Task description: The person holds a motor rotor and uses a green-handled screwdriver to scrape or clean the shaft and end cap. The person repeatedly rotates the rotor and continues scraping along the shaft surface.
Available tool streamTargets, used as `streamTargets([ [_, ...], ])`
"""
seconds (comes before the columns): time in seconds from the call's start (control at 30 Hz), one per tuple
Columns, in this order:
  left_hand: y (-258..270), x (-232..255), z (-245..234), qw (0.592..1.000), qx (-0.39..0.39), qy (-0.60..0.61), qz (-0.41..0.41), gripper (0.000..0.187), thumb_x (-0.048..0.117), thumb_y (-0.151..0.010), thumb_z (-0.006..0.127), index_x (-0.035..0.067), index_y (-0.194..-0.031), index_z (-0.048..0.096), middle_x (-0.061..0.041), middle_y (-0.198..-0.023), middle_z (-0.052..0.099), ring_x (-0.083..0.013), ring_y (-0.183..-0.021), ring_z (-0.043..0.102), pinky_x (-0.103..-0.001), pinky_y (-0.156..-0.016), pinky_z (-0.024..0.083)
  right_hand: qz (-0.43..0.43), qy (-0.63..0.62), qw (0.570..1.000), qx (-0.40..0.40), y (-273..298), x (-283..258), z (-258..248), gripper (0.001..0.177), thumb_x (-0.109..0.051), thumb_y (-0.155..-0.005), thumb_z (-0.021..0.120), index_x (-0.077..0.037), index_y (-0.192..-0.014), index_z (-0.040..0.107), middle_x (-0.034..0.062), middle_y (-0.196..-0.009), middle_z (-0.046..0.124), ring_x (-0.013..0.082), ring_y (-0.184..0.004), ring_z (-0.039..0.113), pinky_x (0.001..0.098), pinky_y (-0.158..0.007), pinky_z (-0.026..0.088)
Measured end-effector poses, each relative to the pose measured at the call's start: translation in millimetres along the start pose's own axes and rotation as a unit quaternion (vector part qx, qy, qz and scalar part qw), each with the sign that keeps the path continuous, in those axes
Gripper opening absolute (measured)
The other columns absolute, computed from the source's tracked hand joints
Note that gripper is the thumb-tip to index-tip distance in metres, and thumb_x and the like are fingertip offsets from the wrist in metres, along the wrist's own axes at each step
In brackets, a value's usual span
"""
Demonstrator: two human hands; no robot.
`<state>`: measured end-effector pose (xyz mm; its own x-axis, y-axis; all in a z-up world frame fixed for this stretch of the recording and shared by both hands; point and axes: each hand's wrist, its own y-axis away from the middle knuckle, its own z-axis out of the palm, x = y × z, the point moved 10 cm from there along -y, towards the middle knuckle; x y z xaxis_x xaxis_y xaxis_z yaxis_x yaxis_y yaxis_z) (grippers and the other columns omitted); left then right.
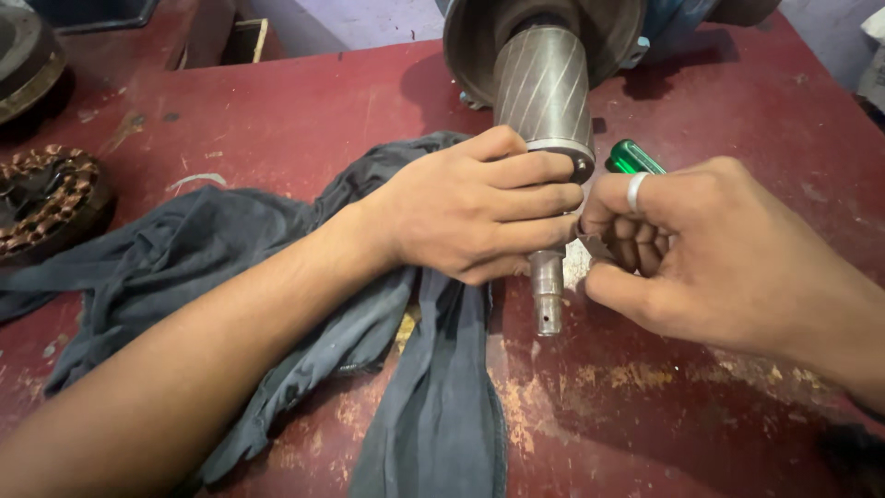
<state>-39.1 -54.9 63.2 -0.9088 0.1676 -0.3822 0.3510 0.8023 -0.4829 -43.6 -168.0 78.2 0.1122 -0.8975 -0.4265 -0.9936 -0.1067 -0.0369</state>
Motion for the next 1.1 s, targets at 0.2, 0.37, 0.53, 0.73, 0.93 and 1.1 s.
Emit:
streamTargets([
  [0.2, -2.6, 1.1, 4.2, 0.998, -0.007, -0.035, 0.046, 0.043, 0.037, -0.101, 0.068, 0.007, -0.130, 0.063, -0.009, -0.136, 0.061, -0.0259, -0.131, 0.055, -0.042, -0.097, 0.045, 0.049, 0.068, 0.984, -0.160, 2.8, 14.4, 26.4, 0.021, -0.021, -0.074, 0.086, -0.007, -0.086, 0.076, 0.0059, -0.059, 0.065, 0.0163, -0.050, 0.063, 0.0344, -0.053, 0.051],
  [0.37, -2.5, -0.5, -9.5, 0.997, 0.047, -0.054, -0.018, 0.050, 0.044, -0.101, 0.067, 0.006, -0.134, 0.059, -0.013, -0.141, 0.057, -0.0296, -0.135, 0.053, -0.045, -0.108, 0.044, -0.019, -0.014, 0.972, -0.236, 3.3, 17.2, 34.5, 0.022, -0.030, -0.072, 0.087, -0.015, -0.088, 0.086, -0.0011, -0.060, 0.073, 0.0089, -0.053, 0.068, 0.0300, -0.052, 0.054],
  [0.53, 4.8, -10.9, -25.0, 0.991, 0.084, 0.029, -0.100, 0.068, 0.046, -0.096, 0.066, 0.009, -0.151, 0.053, -0.016, -0.153, 0.049, -0.0325, -0.138, 0.050, -0.046, -0.115, 0.041, 0.050, -0.184, 0.973, 0.131, -27.3, 67.4, -23.5, 0.029, -0.023, -0.095, 0.077, 0.001, -0.110, 0.073, 0.0120, -0.082, 0.071, 0.0162, -0.070, 0.061, 0.0374, -0.060, 0.047],
  [0.73, 18.6, -42.0, -35.2, 0.943, 0.199, 0.080, -0.255, 0.071, 0.044, -0.097, 0.056, 0.008, -0.156, 0.045, -0.024, -0.155, 0.042, -0.0383, -0.145, 0.046, -0.045, -0.121, 0.037, -0.013, -0.321, 0.927, 0.191, -42.1, 64.7, -8.1, 0.069, -0.033, -0.095, 0.071, 0.000, -0.148, 0.040, 0.0195, -0.128, 0.066, 0.0171, -0.114, 0.066, 0.0297, -0.095, 0.053],
  [0.93, 19.0, -68.5, 3.0, 0.913, 0.174, 0.111, -0.352, 0.072, 0.054, -0.110, 0.047, 0.000, -0.157, 0.038, -0.036, -0.162, 0.032, -0.0515, -0.154, 0.036, -0.049, -0.130, 0.034, -0.093, -0.421, 0.848, 0.309, -52.5, 14.5, 11.4, 0.066, -0.026, -0.104, 0.061, 0.005, -0.157, 0.037, 0.0215, -0.148, 0.056, 0.0224, -0.132, 0.056, 0.0299, -0.109, 0.046],
  [1.1, 24.2, -74.9, 11.8, 0.914, 0.198, 0.080, -0.345, 0.074, 0.054, -0.105, 0.050, 0.003, -0.157, 0.045, -0.039, -0.155, 0.039, -0.0537, -0.147, 0.042, -0.048, -0.125, 0.041, -0.075, -0.458, 0.833, 0.300, -67.4, 31.9, 22.4, 0.068, -0.019, -0.097, 0.061, 0.008, -0.154, 0.038, 0.0166, -0.140, 0.061, 0.0167, -0.122, 0.062, 0.0261, -0.101, 0.051],
])
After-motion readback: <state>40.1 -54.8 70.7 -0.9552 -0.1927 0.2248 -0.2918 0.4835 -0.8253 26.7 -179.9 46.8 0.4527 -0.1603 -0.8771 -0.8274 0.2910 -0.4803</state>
